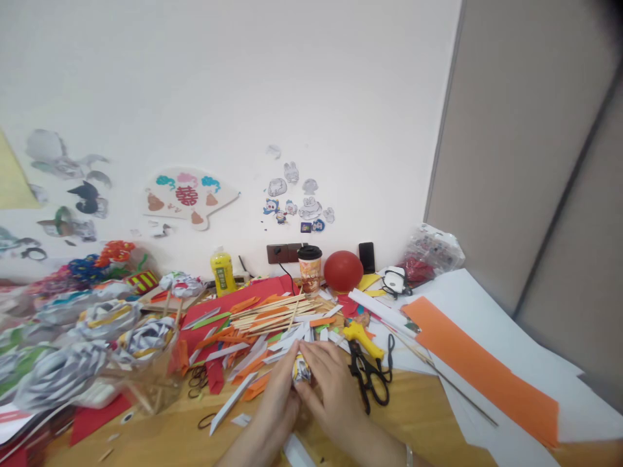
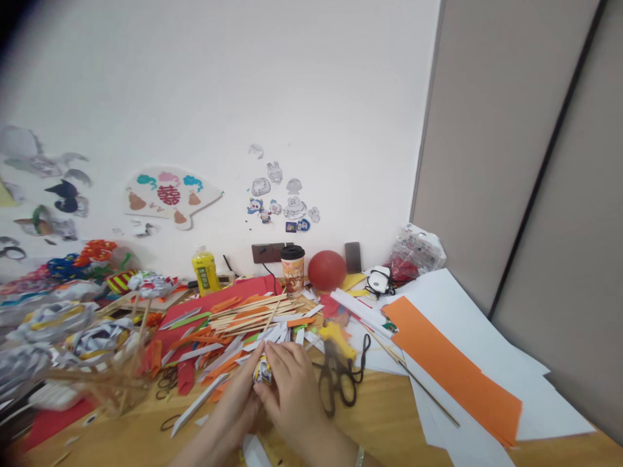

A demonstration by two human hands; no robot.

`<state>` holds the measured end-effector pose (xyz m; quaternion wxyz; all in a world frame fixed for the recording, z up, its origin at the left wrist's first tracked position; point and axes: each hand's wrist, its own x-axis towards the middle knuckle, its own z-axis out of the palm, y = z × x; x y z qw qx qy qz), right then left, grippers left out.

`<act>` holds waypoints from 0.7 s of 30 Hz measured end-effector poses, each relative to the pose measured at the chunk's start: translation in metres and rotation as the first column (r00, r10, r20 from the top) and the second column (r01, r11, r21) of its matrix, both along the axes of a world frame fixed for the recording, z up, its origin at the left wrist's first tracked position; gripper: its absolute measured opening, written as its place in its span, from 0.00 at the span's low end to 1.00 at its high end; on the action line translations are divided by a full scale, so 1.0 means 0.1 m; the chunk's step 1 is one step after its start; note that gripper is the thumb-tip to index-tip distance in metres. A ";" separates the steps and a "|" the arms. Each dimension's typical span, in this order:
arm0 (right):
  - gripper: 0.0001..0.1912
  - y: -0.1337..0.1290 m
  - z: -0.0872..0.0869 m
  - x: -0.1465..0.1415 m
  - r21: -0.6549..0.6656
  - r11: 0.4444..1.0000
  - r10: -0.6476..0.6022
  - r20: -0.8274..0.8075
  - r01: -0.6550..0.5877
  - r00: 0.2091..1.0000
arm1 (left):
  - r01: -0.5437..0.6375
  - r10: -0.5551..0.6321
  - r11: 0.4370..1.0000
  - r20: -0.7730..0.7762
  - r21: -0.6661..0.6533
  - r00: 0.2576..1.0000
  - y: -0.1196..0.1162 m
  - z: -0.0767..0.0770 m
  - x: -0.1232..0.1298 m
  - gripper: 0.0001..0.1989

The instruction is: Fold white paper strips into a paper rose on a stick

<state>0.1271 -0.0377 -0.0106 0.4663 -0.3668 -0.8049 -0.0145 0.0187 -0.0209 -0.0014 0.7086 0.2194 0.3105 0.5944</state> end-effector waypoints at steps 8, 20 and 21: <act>0.25 0.10 -0.03 0.12 -0.035 0.995 0.087 -0.071 -0.089 0.994 | 0.009 -0.007 1.000 -0.073 0.030 0.997 -0.03 0.10 -0.03 0.05; 0.14 0.09 0.03 0.04 -0.159 0.976 0.091 -0.322 -0.149 0.942 | 0.137 -0.130 0.989 0.107 -0.053 0.986 -0.06 0.09 0.00 0.12; 0.13 0.10 0.03 0.04 -0.159 0.975 0.095 -0.346 -0.158 0.933 | 0.170 -0.163 0.984 0.114 -0.053 0.980 -0.06 0.07 0.01 0.13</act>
